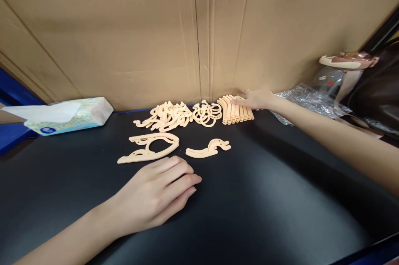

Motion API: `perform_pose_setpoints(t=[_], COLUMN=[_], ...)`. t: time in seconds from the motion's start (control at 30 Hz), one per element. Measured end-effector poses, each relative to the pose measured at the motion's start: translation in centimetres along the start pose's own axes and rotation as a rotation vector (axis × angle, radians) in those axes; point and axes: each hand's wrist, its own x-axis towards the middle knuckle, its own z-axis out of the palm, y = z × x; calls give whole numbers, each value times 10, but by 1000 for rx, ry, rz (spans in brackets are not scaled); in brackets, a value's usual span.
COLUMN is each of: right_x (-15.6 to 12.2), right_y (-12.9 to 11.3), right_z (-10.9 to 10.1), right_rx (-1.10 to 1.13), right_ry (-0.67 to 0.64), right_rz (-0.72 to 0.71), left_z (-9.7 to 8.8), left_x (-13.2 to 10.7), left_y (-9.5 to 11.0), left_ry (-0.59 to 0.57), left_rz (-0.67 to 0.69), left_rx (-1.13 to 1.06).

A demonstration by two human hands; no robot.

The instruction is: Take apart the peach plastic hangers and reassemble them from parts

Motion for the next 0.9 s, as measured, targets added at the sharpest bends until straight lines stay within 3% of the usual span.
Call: perform_pose_setpoints(t=[0.17, 0.5, 0.9], right_x=[0, 0, -2], right_y=[0, 10, 20], right_z=[-8, -3, -3], right_rx=[58, -7, 30], right_ry=[-128, 27, 77], right_rz=[63, 53, 19], left_z=[1, 1, 1], left_x=[1, 1, 1], left_y=[-1, -2, -1], left_ry=[-5, -7, -18], left_rz=[-7, -14, -29], left_rx=[-2, -7, 8])
